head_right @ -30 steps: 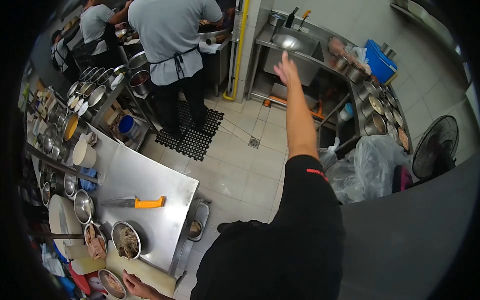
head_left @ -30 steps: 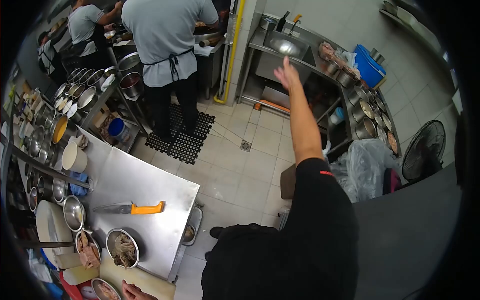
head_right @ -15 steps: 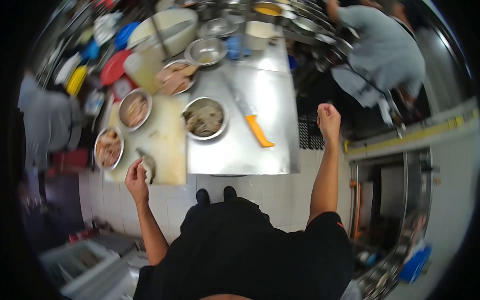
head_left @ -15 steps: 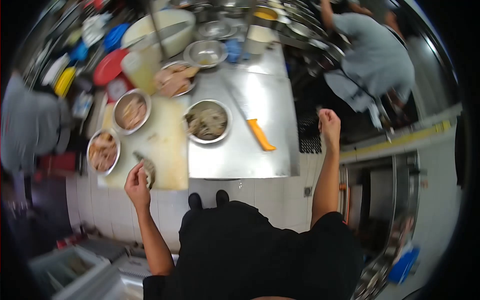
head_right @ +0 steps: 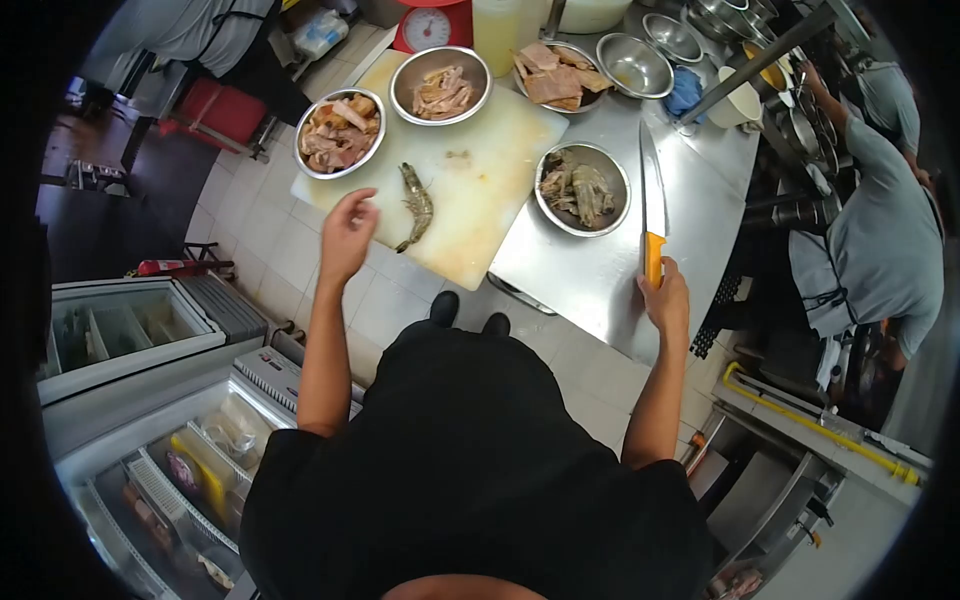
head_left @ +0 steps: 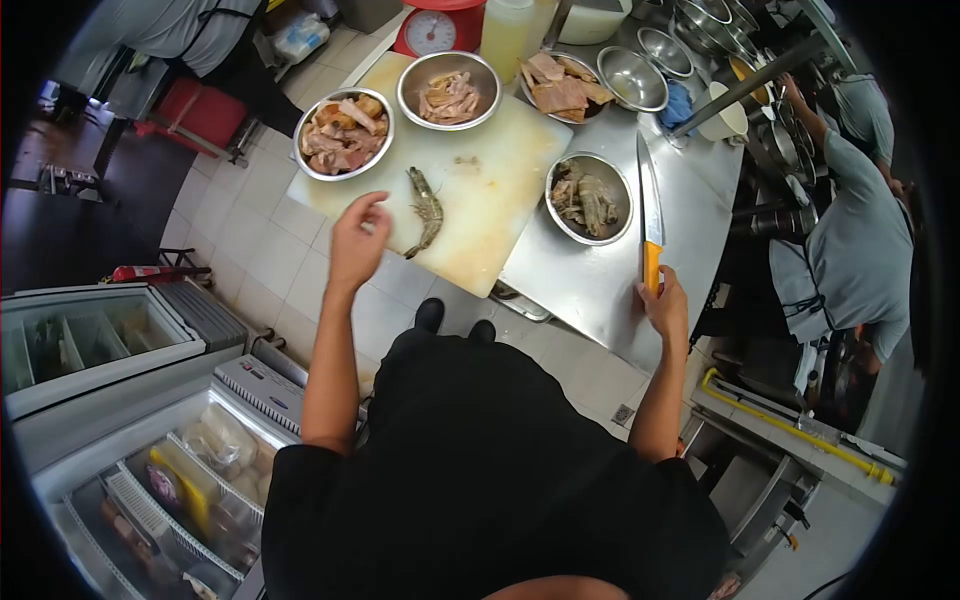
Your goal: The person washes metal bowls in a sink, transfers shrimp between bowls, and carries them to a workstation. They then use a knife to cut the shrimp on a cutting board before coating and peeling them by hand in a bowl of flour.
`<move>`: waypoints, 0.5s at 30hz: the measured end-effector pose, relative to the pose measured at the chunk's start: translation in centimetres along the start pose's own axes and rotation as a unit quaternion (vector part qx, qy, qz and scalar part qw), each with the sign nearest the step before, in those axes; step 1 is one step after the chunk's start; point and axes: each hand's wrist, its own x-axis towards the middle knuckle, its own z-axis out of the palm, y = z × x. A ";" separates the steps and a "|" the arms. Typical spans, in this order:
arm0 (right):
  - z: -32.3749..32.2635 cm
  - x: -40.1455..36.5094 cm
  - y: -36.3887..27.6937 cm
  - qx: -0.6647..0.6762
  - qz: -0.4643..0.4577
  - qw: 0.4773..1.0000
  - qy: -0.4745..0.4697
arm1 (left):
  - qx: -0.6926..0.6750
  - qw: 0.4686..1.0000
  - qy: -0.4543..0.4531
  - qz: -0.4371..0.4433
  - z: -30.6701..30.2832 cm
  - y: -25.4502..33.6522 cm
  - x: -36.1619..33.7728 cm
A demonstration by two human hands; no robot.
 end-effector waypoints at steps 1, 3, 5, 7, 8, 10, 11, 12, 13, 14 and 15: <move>1.4 0.0 0.5 -0.008 -0.031 0.998 0.055 | 0.065 0.997 -0.033 -0.025 0.9 1.2 0.7; 2.3 -0.3 -0.3 -0.030 -0.053 0.993 0.103 | 0.128 0.988 -0.068 -0.045 2.6 2.5 1.2; 1.9 -0.2 -1.4 0.058 0.004 0.996 0.075 | 0.288 0.953 -0.094 -0.013 4.6 2.6 1.9; 1.9 -0.8 -1.1 0.074 0.022 0.990 0.114 | 0.294 0.950 -0.107 -0.018 5.7 2.8 2.3; 1.9 -1.0 -0.5 0.145 0.027 0.981 0.123 | 0.304 0.947 -0.100 -0.020 6.1 2.8 2.4; 1.3 -2.0 0.2 0.354 0.091 0.929 0.052 | 0.316 0.944 -0.095 -0.021 6.1 2.4 3.0; 1.1 -3.3 0.7 0.353 0.097 0.929 0.057 | 0.300 0.949 -0.094 -0.019 6.1 1.9 3.3; 0.5 -5.0 0.3 0.436 0.058 0.895 0.077 | 0.282 0.955 -0.093 -0.017 6.2 1.5 3.5; 0.0 -6.3 -0.5 0.514 0.017 0.852 0.099 | 0.301 0.951 -0.064 0.038 6.1 0.9 3.7; -0.1 -7.2 -2.3 0.556 0.004 0.816 0.157 | 0.325 0.939 -0.040 0.105 5.9 1.1 4.1; -0.7 -7.6 -2.9 0.554 0.008 0.816 0.164 | 0.349 0.921 -0.014 0.171 5.9 1.6 4.5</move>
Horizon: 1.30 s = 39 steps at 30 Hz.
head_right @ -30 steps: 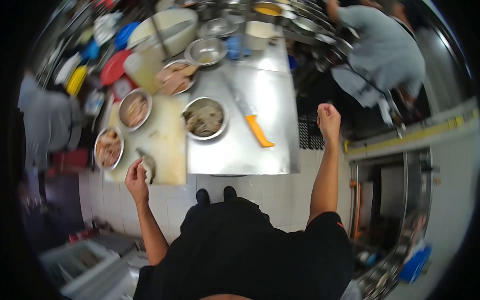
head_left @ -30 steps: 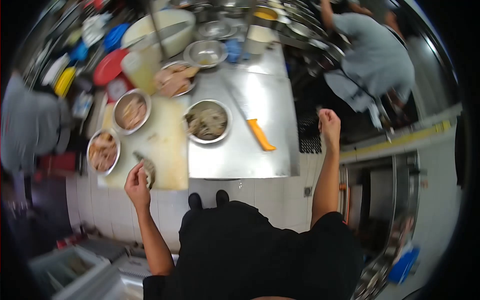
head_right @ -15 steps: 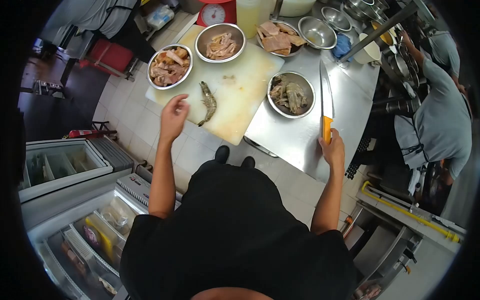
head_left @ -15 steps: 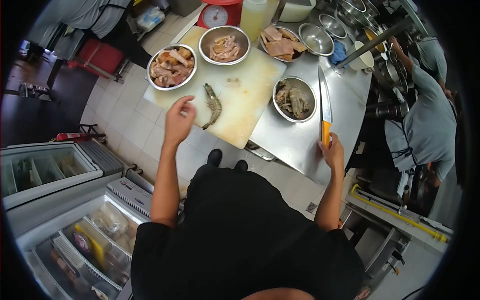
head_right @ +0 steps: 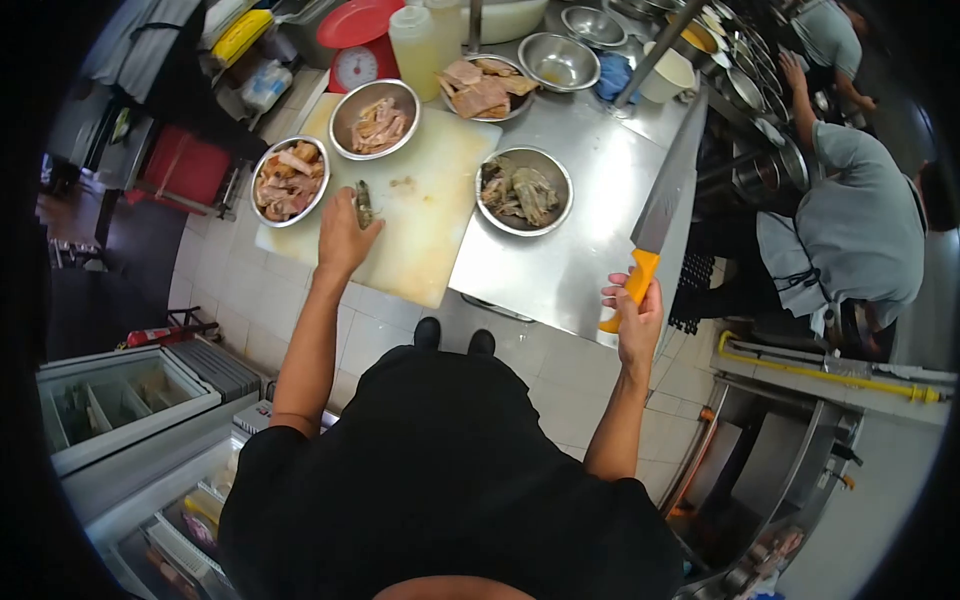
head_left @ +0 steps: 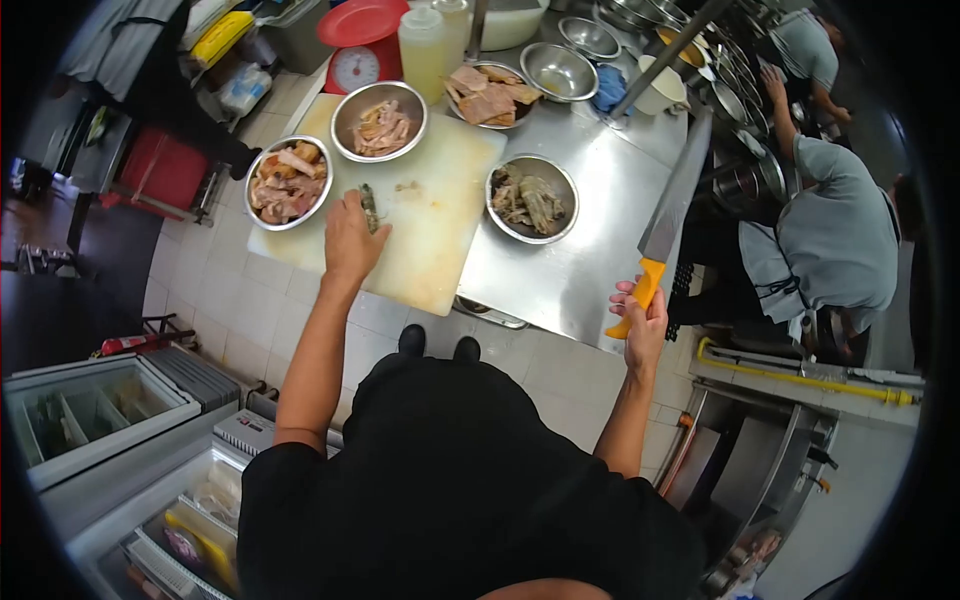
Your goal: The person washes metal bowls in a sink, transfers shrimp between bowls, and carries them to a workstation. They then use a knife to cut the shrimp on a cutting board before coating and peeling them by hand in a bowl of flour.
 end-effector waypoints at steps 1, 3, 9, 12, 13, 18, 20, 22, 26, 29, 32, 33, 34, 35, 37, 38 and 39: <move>0.2 -0.3 -0.7 -0.001 -0.021 1.000 -0.016 | -0.004 1.000 -0.003 0.006 0.2 0.7 0.5; 0.1 -0.3 -1.5 -0.008 -0.016 1.000 -0.018 | -0.152 0.984 -0.036 0.082 0.9 2.8 2.2; 0.5 -1.5 -1.4 0.053 0.011 0.998 -0.021 | -0.253 0.929 -0.221 0.154 6.0 14.5 8.5; 0.1 -3.0 -1.1 0.042 0.022 0.998 -0.029 | -0.021 0.942 -0.297 0.157 8.7 18.9 10.9; 0.0 -3.5 -0.7 0.024 0.025 0.999 -0.029 | 0.039 0.933 -0.330 0.141 9.6 19.8 11.3; -0.2 -5.7 0.6 0.030 0.028 0.999 -0.026 | 0.077 0.913 -0.384 0.119 11.5 21.1 12.1; -0.3 -6.1 0.7 0.041 0.034 0.998 -0.031 | 0.074 0.908 -0.400 0.100 11.4 21.6 12.6; -0.4 -6.2 0.7 0.053 0.040 0.998 -0.021 | 0.093 0.892 -0.428 0.115 11.4 21.8 13.0; -0.9 -5.9 0.7 0.045 0.035 0.998 -0.023 | 0.047 0.909 -0.393 0.130 10.4 21.3 13.3; -1.0 -5.4 0.5 0.024 0.016 0.999 -0.032 | -0.004 0.932 -0.346 0.110 7.9 19.7 13.2; -0.8 -5.0 0.1 0.025 0.016 0.999 -0.036 | -0.154 0.949 -0.238 0.139 3.5 15.6 11.6; -0.7 -4.7 -0.1 0.026 0.008 0.999 -0.043 | -0.213 0.946 -0.228 0.091 1.7 14.1 10.3; -0.5 -4.5 -0.3 0.025 0.000 0.998 -0.049 | -0.271 0.937 -0.216 0.044 0.1 12.5 8.6; -0.2 -4.3 -0.5 0.025 -0.002 0.998 -0.056 | -0.281 0.939 -0.199 -0.020 -1.0 11.0 6.7; 0.3 -4.1 -0.9 0.034 -0.005 0.996 -0.087 | -0.341 0.926 -0.126 -0.104 -0.7 8.0 2.0; 0.9 -3.8 -1.0 0.035 -0.007 0.995 -0.089 | -0.389 0.910 -0.069 -0.123 0.0 6.7 0.0; 1.4 -3.7 -0.9 0.056 -0.001 0.992 -0.117 | -0.390 0.910 -0.068 -0.124 -0.6 6.3 -1.5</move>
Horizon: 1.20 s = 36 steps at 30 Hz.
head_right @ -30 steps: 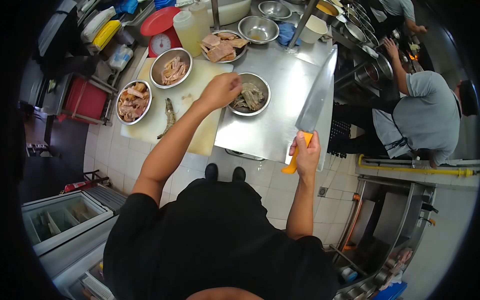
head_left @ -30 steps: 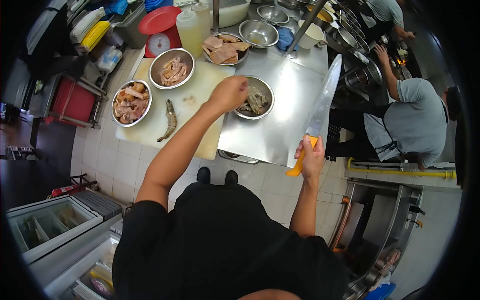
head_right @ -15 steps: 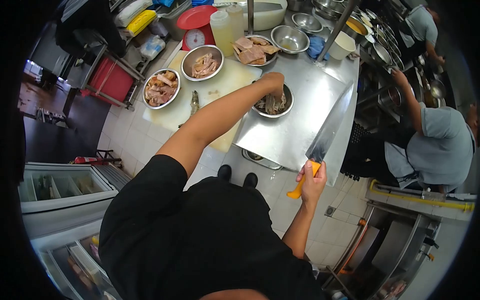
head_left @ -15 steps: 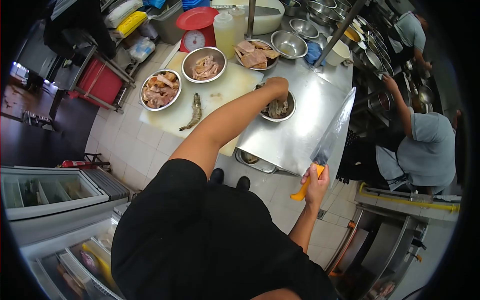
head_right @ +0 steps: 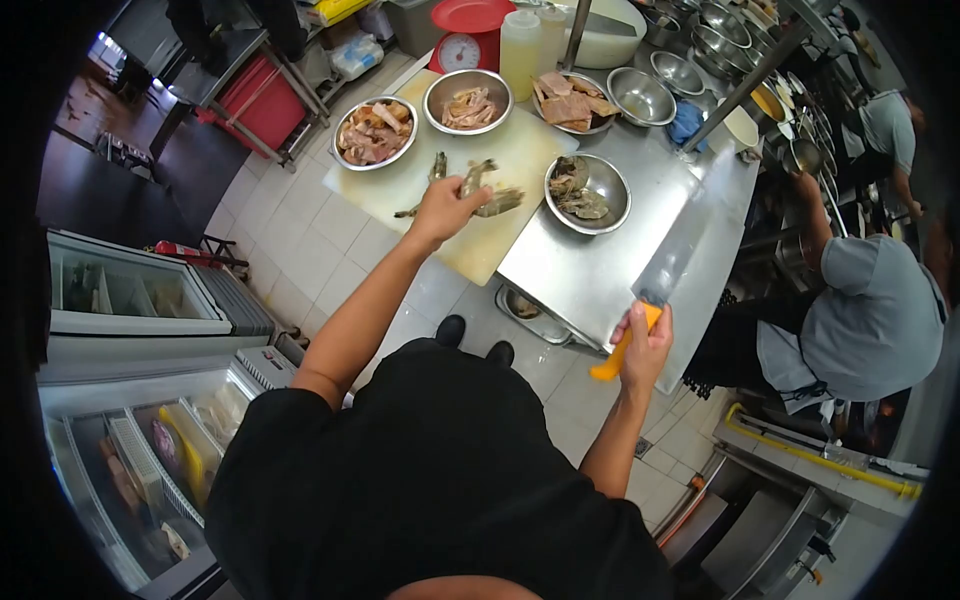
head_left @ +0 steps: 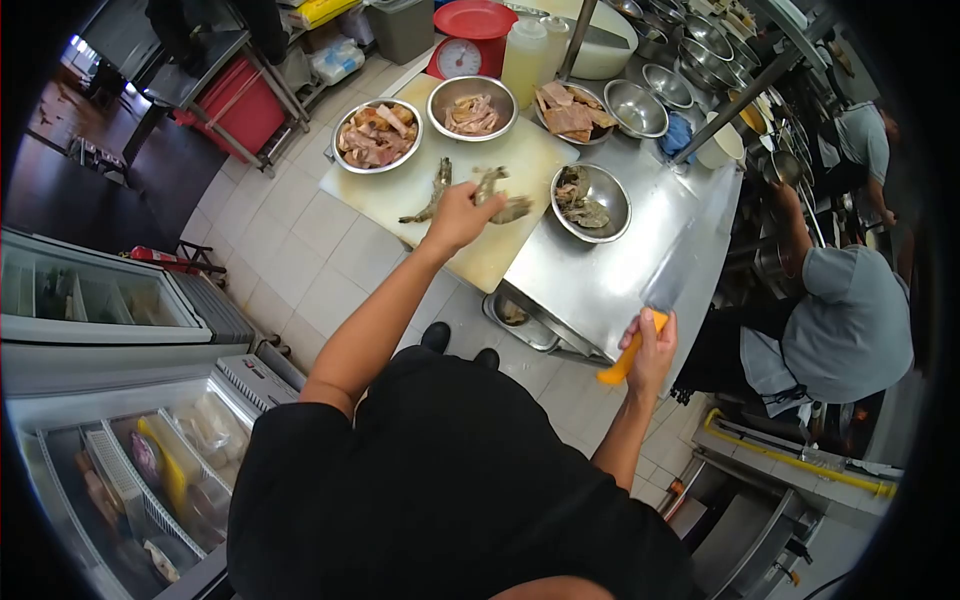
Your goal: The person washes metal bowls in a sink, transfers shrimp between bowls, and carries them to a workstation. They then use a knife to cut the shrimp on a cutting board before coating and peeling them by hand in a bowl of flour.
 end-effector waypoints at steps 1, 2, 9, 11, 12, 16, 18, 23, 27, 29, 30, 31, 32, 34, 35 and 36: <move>0.4 0.3 0.2 0.020 0.005 0.999 -0.027 | 0.004 0.996 0.000 -0.084 -0.4 -0.2 -1.3; 0.9 0.6 0.4 0.034 0.010 0.998 -0.051 | 0.007 0.986 -0.001 -0.166 -0.8 -0.5 -2.1; 3.6 0.3 -0.5 -0.005 0.101 0.975 -0.200 | 0.284 0.940 0.047 0.183 -3.6 -2.8 -5.0; 3.5 0.2 0.4 0.013 0.140 0.964 -0.223 | 0.264 0.945 -0.042 0.187 -4.4 -2.7 -4.6; 3.7 -0.1 0.7 0.006 0.172 0.955 -0.242 | 0.263 0.937 -0.084 0.212 -4.4 -3.0 -4.4; 3.2 -0.7 1.3 -0.055 0.249 0.923 -0.288 | 0.272 0.925 -0.130 0.232 -3.5 -4.3 -3.0; 3.1 -1.4 1.5 -0.096 0.264 0.907 -0.314 | 0.272 0.918 -0.135 0.255 -3.5 -4.4 -1.9; 2.4 -2.4 0.9 -0.159 0.283 0.874 -0.362 | 0.240 0.927 -0.178 0.226 -3.7 -3.6 -0.9; 3.1 -2.9 -0.8 -0.251 0.247 0.852 -0.387 | 0.216 0.923 -0.210 0.238 -4.3 -3.8 -0.4; 3.1 -2.9 -0.7 -0.231 0.250 0.851 -0.400 | 0.217 0.918 -0.221 0.247 -4.5 -3.9 -0.2; 3.0 -2.8 -0.5 -0.230 0.250 0.852 -0.399 | 0.199 0.921 -0.226 0.249 -4.5 -4.1 0.0; 2.8 -2.6 -0.3 -0.242 0.254 0.843 -0.407 | 0.182 0.923 -0.230 0.250 -4.4 -4.3 0.1; 2.8 -2.4 -0.2 -0.254 0.257 0.835 -0.415 | 0.182 0.922 -0.231 0.250 -4.3 -4.5 0.1; 3.0 -2.3 -0.4 -0.255 0.260 0.834 -0.415 | 0.154 0.936 -0.219 0.230 -4.1 -4.5 0.2; 3.1 -2.2 -0.5 -0.257 0.262 0.832 -0.415 | 0.154 0.935 -0.220 0.231 -4.0 -4.7 0.3; 3.2 -2.2 -0.7 -0.256 0.262 0.833 -0.415 | 0.143 0.936 -0.232 0.223 -3.9 -5.0 0.5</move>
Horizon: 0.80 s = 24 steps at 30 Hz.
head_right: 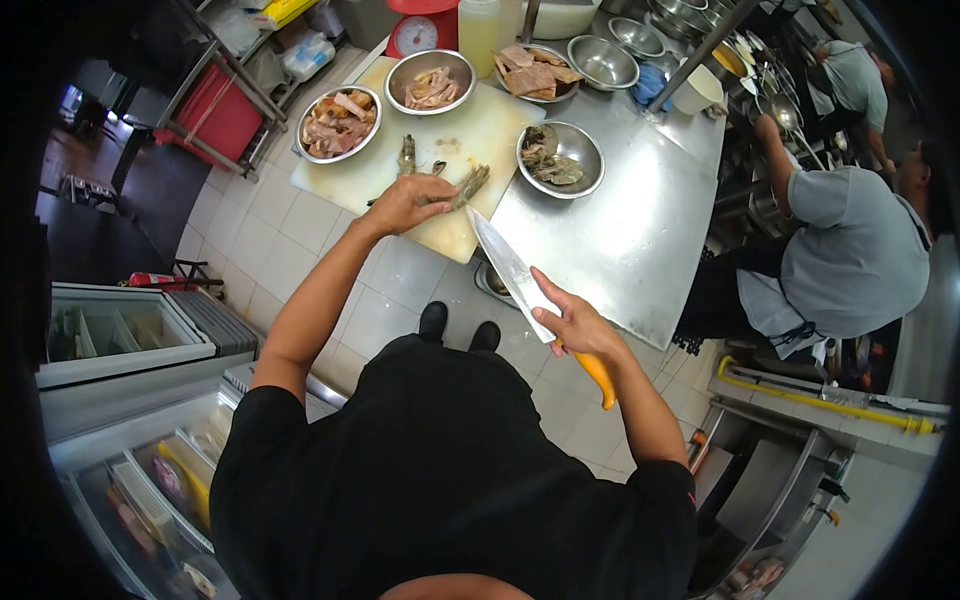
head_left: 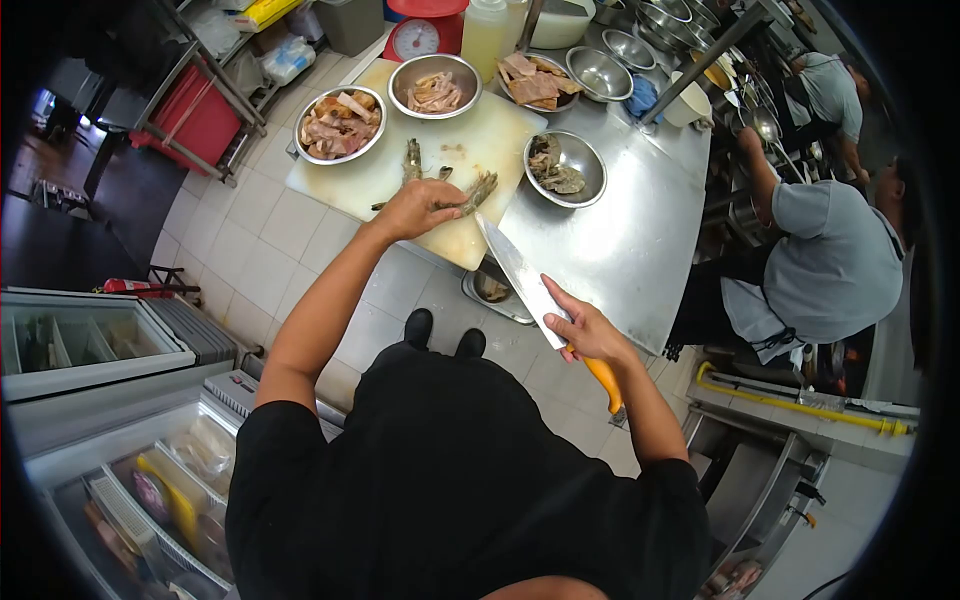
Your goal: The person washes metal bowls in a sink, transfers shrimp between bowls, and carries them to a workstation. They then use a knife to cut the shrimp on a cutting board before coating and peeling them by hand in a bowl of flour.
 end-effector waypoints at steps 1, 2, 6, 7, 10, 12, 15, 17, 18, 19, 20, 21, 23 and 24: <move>0.0 -0.1 -0.3 -0.010 0.007 1.000 0.004 | -0.015 1.000 -0.010 -0.003 0.1 -0.3 0.1; -0.1 -0.1 -0.4 -0.021 0.013 1.000 0.008 | -0.014 1.000 -0.012 -0.002 0.2 -0.6 0.2; -0.4 0.2 0.1 0.000 0.006 1.000 0.005 | -0.013 0.999 -0.029 -0.011 -0.1 -0.7 0.3; -0.5 0.2 0.1 0.003 0.003 1.000 0.004 | -0.013 0.999 -0.029 -0.003 -0.1 -0.8 0.4; -0.6 0.2 -0.1 0.006 0.000 1.000 -0.001 | -0.009 0.999 -0.035 -0.005 -0.2 -0.8 0.4; -0.6 0.3 -0.1 0.004 -0.001 1.000 -0.004 | -0.008 0.999 -0.037 -0.008 -0.2 -0.7 0.4; -0.7 0.4 0.2 0.004 -0.007 1.000 -0.003 | -0.011 0.999 -0.039 -0.007 -0.2 -0.7 0.5; -0.7 0.4 0.3 0.016 -0.008 1.000 -0.006 | -0.015 0.999 -0.038 -0.005 -0.2 -0.8 0.3; -0.7 0.4 0.4 0.016 -0.008 1.000 -0.007 | -0.018 0.999 -0.041 -0.009 -0.2 -0.8 0.3; -0.8 0.5 0.5 0.026 -0.012 1.000 -0.010 | -0.021 0.999 -0.044 -0.013 -0.3 -0.7 0.3; -0.8 0.6 0.6 0.037 -0.015 0.999 -0.013 | -0.021 0.999 -0.043 -0.013 -0.2 -0.7 0.3; -0.8 0.7 0.7 0.036 -0.015 0.999 -0.013 | -0.019 0.999 -0.043 -0.010 -0.2 -0.7 0.3; -0.9 0.8 0.8 0.059 -0.014 0.998 -0.021 | -0.017 0.999 -0.043 -0.007 -0.1 -0.9 0.3; -0.9 0.8 0.8 0.059 -0.013 0.998 -0.021 | -0.015 0.999 -0.043 -0.005 -0.1 -0.9 0.3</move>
